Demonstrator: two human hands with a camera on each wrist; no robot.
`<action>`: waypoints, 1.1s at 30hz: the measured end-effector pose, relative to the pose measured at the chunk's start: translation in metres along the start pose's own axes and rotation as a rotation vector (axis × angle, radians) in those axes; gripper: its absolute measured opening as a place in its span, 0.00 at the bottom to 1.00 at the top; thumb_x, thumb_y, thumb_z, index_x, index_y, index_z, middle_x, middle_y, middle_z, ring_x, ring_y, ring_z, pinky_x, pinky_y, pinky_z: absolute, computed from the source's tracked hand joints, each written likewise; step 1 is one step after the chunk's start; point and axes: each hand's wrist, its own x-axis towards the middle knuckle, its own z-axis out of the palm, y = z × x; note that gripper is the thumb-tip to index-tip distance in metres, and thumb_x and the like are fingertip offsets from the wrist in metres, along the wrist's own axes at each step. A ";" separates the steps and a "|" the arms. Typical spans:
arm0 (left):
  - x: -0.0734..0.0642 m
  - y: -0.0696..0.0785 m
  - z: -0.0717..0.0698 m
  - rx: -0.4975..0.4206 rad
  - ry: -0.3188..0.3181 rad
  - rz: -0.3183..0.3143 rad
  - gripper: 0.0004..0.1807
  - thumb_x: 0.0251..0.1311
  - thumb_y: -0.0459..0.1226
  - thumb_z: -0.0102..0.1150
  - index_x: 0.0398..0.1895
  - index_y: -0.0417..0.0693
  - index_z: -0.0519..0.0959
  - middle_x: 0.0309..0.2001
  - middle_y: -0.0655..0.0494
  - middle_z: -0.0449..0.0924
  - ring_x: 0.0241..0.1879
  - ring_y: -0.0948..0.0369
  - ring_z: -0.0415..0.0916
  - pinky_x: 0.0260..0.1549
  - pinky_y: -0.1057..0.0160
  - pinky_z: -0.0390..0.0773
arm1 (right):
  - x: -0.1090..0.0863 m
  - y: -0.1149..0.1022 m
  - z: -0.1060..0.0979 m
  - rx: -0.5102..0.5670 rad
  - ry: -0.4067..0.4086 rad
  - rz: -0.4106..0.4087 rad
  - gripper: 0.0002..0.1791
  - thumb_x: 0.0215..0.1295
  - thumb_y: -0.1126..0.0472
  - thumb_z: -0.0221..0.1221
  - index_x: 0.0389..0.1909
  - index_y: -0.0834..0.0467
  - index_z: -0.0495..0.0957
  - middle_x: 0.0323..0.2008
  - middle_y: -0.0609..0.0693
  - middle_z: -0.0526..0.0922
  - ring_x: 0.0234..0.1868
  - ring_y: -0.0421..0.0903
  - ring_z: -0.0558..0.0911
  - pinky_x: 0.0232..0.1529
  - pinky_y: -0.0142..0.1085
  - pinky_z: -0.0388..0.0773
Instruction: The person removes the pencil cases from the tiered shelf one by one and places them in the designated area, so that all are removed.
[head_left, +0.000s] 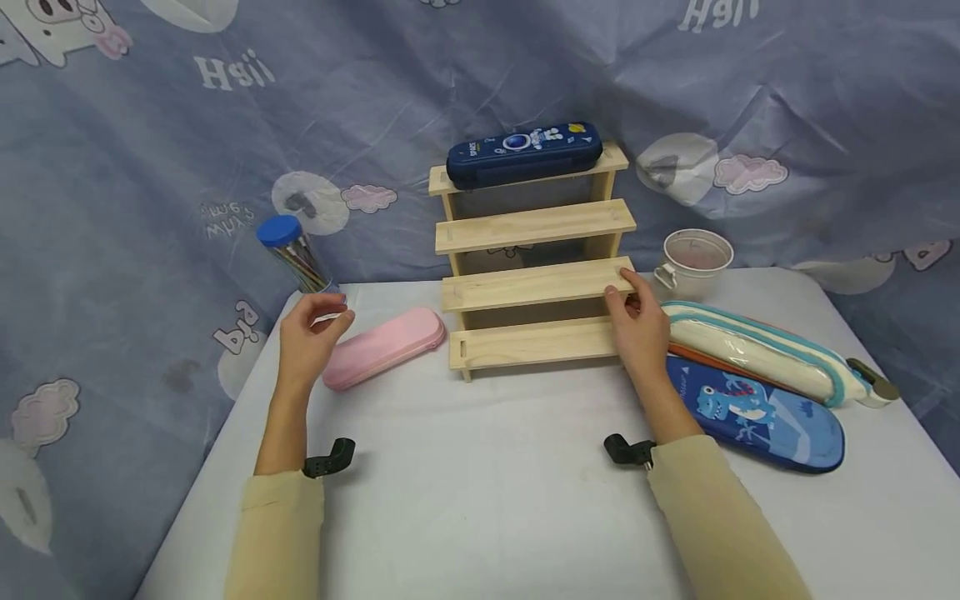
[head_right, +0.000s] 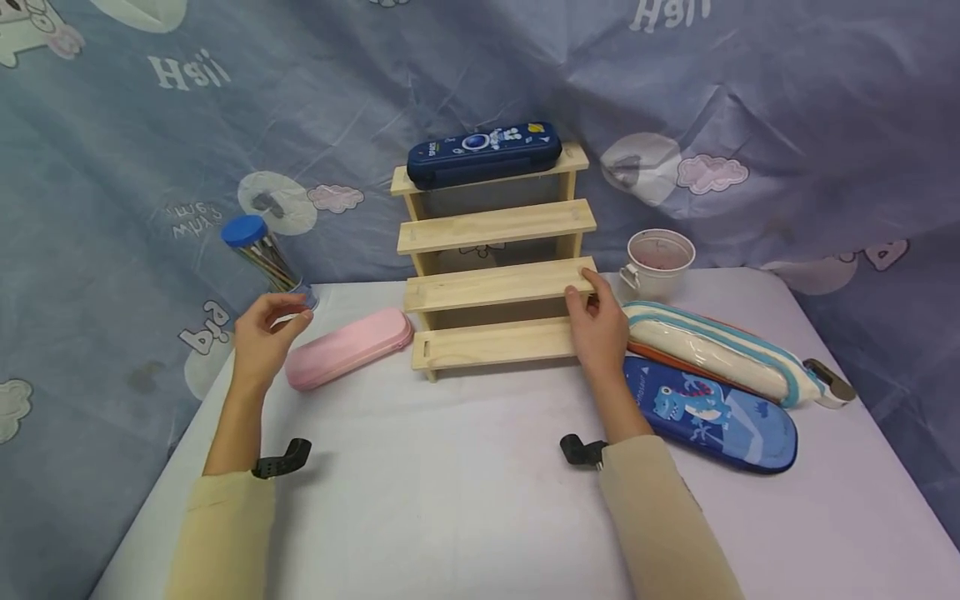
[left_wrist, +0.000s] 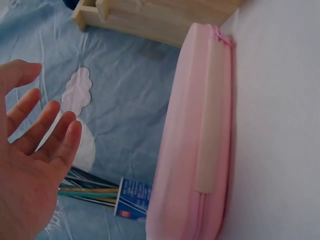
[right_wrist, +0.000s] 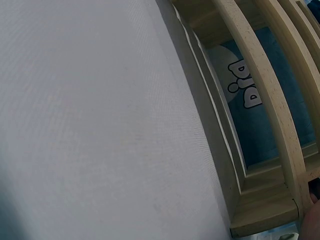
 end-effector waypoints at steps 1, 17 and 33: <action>0.001 0.002 0.001 -0.002 -0.006 0.001 0.17 0.57 0.31 0.64 0.48 0.30 0.77 0.47 0.38 0.78 0.47 0.48 0.76 0.45 0.64 0.75 | 0.000 0.000 0.000 -0.002 0.003 0.000 0.26 0.63 0.36 0.56 0.62 0.36 0.73 0.47 0.50 0.81 0.46 0.43 0.78 0.50 0.38 0.73; 0.018 0.020 0.024 0.016 -0.099 0.028 0.17 0.57 0.31 0.65 0.49 0.34 0.76 0.48 0.44 0.78 0.49 0.45 0.76 0.49 0.50 0.74 | -0.001 0.002 0.000 -0.004 0.029 -0.027 0.26 0.62 0.36 0.56 0.60 0.36 0.74 0.43 0.50 0.82 0.43 0.43 0.79 0.47 0.38 0.73; 0.036 0.033 0.036 -0.010 -0.143 0.054 0.25 0.57 0.29 0.63 0.60 0.39 0.73 0.57 0.48 0.75 0.54 0.49 0.74 0.50 0.49 0.74 | -0.001 -0.001 0.000 0.006 0.024 -0.018 0.25 0.63 0.38 0.57 0.61 0.38 0.75 0.46 0.51 0.81 0.46 0.44 0.78 0.50 0.40 0.74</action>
